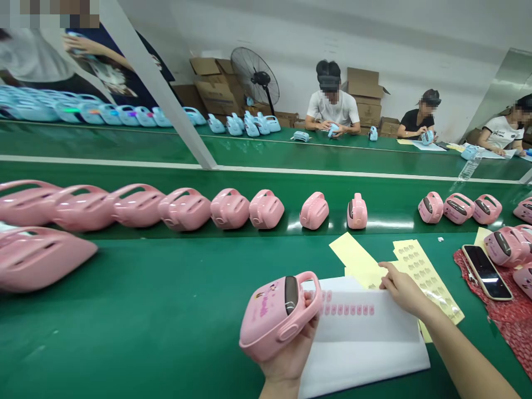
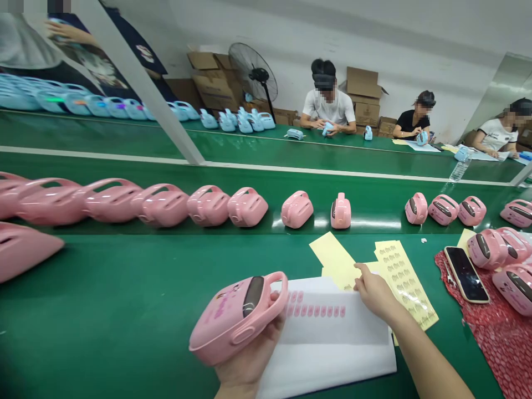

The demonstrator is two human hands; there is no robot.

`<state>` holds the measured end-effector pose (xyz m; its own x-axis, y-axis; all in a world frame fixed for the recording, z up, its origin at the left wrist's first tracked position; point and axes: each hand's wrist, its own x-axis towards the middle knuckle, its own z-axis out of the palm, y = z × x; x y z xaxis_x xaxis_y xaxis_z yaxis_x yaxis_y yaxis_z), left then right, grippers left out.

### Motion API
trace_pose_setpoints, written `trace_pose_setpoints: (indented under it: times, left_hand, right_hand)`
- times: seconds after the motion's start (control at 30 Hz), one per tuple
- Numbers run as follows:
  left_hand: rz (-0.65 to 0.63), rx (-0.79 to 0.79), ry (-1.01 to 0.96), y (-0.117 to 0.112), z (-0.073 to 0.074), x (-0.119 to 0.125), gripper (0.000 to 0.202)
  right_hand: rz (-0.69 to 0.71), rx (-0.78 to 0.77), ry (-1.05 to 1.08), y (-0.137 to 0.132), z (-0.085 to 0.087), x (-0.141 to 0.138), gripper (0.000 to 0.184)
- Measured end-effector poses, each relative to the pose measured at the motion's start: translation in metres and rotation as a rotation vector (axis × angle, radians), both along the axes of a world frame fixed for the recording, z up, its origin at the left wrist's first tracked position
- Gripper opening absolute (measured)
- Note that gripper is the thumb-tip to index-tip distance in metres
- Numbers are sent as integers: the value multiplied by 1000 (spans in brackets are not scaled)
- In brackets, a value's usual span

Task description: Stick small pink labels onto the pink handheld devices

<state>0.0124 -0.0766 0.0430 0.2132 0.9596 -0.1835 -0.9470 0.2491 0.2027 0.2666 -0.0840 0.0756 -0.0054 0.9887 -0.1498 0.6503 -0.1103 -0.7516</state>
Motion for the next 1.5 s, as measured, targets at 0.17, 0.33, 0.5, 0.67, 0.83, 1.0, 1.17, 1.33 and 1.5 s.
trace_pose_setpoints:
  times: [0.17, 0.33, 0.5, 0.67, 0.83, 1.0, 1.17, 1.33, 1.5]
  left_hand:
    - [-51, -73, -5, 0, -3, 0, 32]
    - [-91, -67, 35, 0, -23, -7, 41]
    - [-24, -79, 1, -1, -42, -10, 53]
    - [-8, -18, -8, -4, -44, -8, 72]
    - [-34, -62, 17, -4, -39, -10, 76]
    - [-33, -58, 19, -5, -41, -9, 73]
    - [-23, -26, 71, -3, -45, -7, 65]
    - [34, -1, 333, -4, -22, 6, 69]
    - [68, 99, 783, -3, 17, 32, 81]
  right_hand:
    - [200, -272, 486, -16, 8, 20, 33]
    - [2, -197, 263, 5, -14, 13, 8]
    - [-28, -107, 87, 27, -16, 9, 4]
    - [-13, -83, 9, 43, -3, 8, 7]
    - [-36, -124, 7, 49, -17, -10, 15]
    - [-102, -88, 61, 45, -32, -19, 16]
    - [-58, -182, 268, 42, -25, -6, 14]
    - [-40, -215, 508, 36, -1, 5, 27]
    - [-10, -88, 752, 18, 46, -15, 30]
